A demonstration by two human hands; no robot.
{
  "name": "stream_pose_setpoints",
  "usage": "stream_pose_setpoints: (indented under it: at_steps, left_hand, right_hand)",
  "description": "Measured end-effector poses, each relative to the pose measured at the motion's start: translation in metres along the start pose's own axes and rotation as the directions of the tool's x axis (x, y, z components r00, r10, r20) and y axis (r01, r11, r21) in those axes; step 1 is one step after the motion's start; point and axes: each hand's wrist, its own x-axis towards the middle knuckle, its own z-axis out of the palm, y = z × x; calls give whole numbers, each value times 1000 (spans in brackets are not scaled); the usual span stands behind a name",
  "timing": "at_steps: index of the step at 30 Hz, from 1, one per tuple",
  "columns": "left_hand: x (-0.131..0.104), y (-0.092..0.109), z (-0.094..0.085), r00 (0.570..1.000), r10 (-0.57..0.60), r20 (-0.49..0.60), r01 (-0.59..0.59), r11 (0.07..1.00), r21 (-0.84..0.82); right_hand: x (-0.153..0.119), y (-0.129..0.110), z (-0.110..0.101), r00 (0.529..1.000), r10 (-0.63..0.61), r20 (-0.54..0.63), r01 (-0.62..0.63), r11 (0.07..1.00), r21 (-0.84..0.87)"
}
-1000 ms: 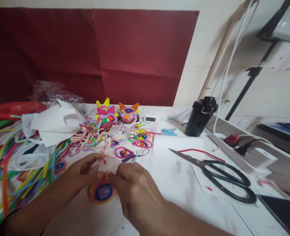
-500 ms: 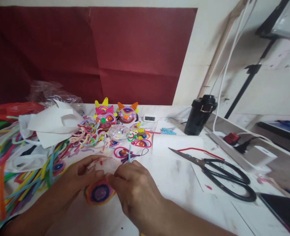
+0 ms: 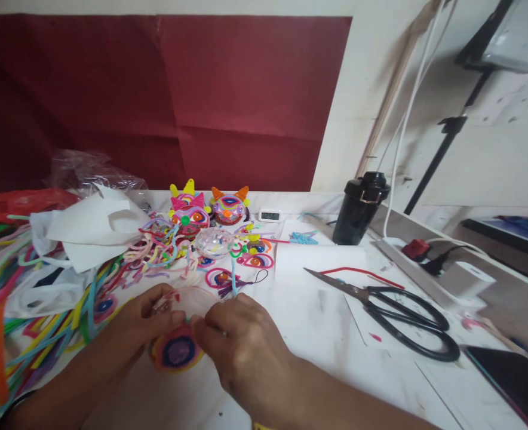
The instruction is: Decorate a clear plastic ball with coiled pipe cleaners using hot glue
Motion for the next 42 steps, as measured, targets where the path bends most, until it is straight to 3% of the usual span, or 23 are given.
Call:
stream_pose_setpoints:
  at_steps: [8,19,27,42]
  left_hand:
    - [3,2,1,999,10,-53,-8,999,38]
    - [14,-9,-4,1000,-6,-18,5,999,-38]
    - [2,2,0,1000,12,-17,-13,999,-34]
    - [4,-1,1,998,-10,-68,10,1000,8]
  right_hand:
    - [4,4,-2,988,-137,75,147,979,-144]
    - [4,13,-7,999,20,50,-23,998,65]
    - [5,15,-5,999,-2,50,3,1000,-20]
    - [10,9,2,987,-119,107,137,975,-177]
